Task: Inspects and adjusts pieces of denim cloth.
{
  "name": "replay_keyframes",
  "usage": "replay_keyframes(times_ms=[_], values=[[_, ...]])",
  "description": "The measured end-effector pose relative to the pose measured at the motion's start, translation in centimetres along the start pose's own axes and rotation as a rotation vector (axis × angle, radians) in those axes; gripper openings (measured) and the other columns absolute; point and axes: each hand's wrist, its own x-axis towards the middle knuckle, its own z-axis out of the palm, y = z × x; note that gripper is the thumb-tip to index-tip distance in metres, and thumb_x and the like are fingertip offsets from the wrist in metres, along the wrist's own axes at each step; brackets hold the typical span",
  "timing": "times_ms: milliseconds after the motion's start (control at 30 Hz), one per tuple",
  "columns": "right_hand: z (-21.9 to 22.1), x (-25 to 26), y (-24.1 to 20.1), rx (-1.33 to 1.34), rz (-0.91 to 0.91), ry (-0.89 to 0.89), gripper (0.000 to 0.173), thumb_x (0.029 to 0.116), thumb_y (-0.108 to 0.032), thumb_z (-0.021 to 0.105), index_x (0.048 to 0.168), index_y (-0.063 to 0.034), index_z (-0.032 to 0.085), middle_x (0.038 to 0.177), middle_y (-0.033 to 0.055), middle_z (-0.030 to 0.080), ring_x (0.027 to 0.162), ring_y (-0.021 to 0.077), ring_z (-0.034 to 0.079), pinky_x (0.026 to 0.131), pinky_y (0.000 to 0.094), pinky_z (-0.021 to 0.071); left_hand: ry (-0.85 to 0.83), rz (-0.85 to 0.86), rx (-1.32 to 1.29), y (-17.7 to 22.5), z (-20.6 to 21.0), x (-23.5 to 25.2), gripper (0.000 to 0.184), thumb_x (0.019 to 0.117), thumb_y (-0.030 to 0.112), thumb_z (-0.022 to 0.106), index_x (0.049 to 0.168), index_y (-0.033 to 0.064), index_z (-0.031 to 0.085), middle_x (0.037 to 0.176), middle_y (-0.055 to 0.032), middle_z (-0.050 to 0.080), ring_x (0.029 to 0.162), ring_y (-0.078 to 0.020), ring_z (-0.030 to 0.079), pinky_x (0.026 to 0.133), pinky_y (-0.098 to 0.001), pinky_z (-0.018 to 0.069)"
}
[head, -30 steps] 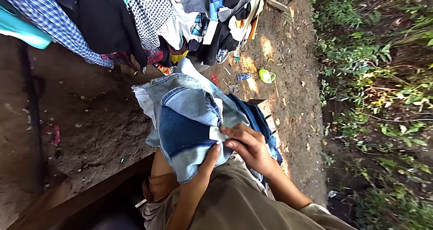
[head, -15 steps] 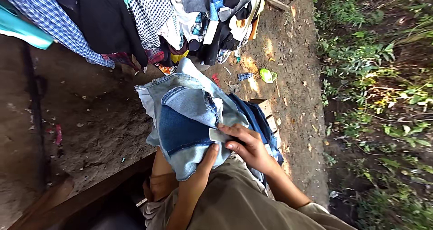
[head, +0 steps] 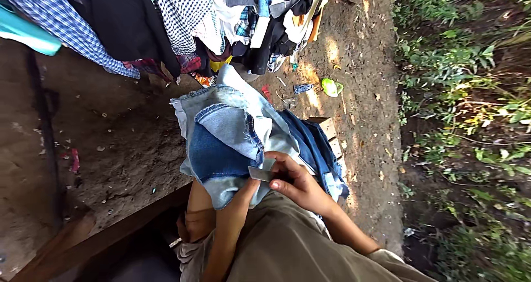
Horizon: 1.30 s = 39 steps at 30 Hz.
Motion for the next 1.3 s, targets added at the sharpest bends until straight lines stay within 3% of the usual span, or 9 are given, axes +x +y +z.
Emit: replay_keyframes(times_ms=[267,367,500,667,767,967,1100,1200,1300], values=[[0.9,0.5,1.1,-0.164,-0.192,0.208,0.041,0.1037,-0.033,0.059,0.124,0.0008,0.069,0.096,0.0094,0.071,0.085,0.0046,0.065,0.079,0.0205,0.0551,-0.095,0.012,-0.170,1.1,0.6,-0.7,0.024,0.0803,-0.014,0.068,0.101,-0.0022,0.066,0.089,0.0013,0.076,0.088,-0.0045,0.072,0.089,-0.0239,0.0592],[1.1,1.0,0.4,0.362,-0.001,0.134,0.028,0.1060,-0.026,0.054,0.121,-0.0066,0.067,0.085,-0.0073,0.066,0.072,-0.0047,0.057,0.065,0.0132,0.0477,-0.149,0.102,-0.223,-1.5,-0.7,0.5,0.026,0.0794,-0.007,0.076,0.104,-0.0032,0.070,0.095,-0.0068,0.076,0.092,-0.0129,0.073,0.089,-0.0310,0.0609],[-0.1,1.5,-0.9,0.837,0.308,-0.060,0.021,0.1051,-0.039,0.054,0.108,-0.0192,0.061,0.075,-0.0094,0.061,0.055,-0.0057,0.047,0.047,0.0108,0.0343,0.027,-0.059,-0.117,2.9,1.9,-0.4,0.028,0.0677,-0.017,0.068,0.088,0.0014,0.063,0.076,0.0014,0.074,0.076,-0.0046,0.072,0.077,-0.0228,0.0611],[-0.5,0.1,-0.9,0.170,0.035,-0.027,0.049,0.1077,-0.036,0.048,0.140,-0.0002,0.057,0.087,-0.0046,0.062,0.074,-0.0049,0.053,0.069,0.0140,0.0464,-0.122,0.061,-0.203,-2.3,-1.2,0.8,0.025,0.0803,-0.003,0.077,0.104,-0.0009,0.071,0.096,-0.0071,0.076,0.092,-0.0144,0.074,0.089,-0.0332,0.0613],[0.2,-0.5,-0.4,-0.219,-0.079,0.067,0.050,0.1050,-0.039,0.055,0.137,-0.0008,0.061,0.097,0.0095,0.071,0.076,0.0053,0.062,0.073,0.0241,0.0542,-0.046,0.069,-0.090,-0.3,0.0,-0.1,0.020,0.0775,-0.007,0.072,0.096,-0.0022,0.068,0.086,-0.0007,0.076,0.085,-0.0068,0.073,0.086,-0.0256,0.0601],[1.0,-0.2,0.2,-0.367,-0.117,0.176,0.047,0.1028,-0.041,0.058,0.131,-0.0037,0.066,0.097,0.0115,0.071,0.078,0.0128,0.066,0.070,0.0307,0.0563,0.016,0.093,-0.089,1.4,1.1,-0.9,0.028,0.0675,-0.011,0.075,0.092,-0.0010,0.067,0.081,0.0003,0.076,0.080,-0.0063,0.074,0.081,-0.0250,0.0619],[1.2,1.0,-0.1,-0.117,-0.076,0.128,0.041,0.1060,-0.035,0.054,0.117,0.0030,0.065,0.090,0.0042,0.071,0.082,0.0014,0.066,0.079,0.0230,0.0556,-0.086,0.109,0.013,2.1,1.8,-1.2,0.023,0.0747,-0.008,0.075,0.095,0.0003,0.068,0.084,0.0046,0.074,0.083,-0.0002,0.071,0.083,-0.0186,0.0585],[1.1,2.0,-0.5,0.354,0.059,0.062,0.023,0.1065,-0.026,0.051,0.103,-0.0064,0.062,0.076,-0.0101,0.057,0.066,-0.0064,0.051,0.061,0.0127,0.0423,-0.178,0.244,-0.052,-3.0,-1.1,0.3,0.028,0.0815,0.004,0.081,0.108,0.0003,0.071,0.099,-0.0048,0.076,0.095,-0.0125,0.073,0.089,-0.0307,0.0610],[0.0,2.5,-0.7,0.785,0.343,-0.082,0.025,0.1058,-0.042,0.050,0.100,-0.0189,0.057,0.070,-0.0119,0.056,0.053,-0.0055,0.045,0.047,0.0115,0.0336,-0.090,0.122,-0.023,-0.4,-0.2,-0.3,0.030,0.0730,-0.001,0.080,0.100,0.0021,0.066,0.088,0.0012,0.076,0.087,-0.0073,0.074,0.085,-0.0274,0.0614]])
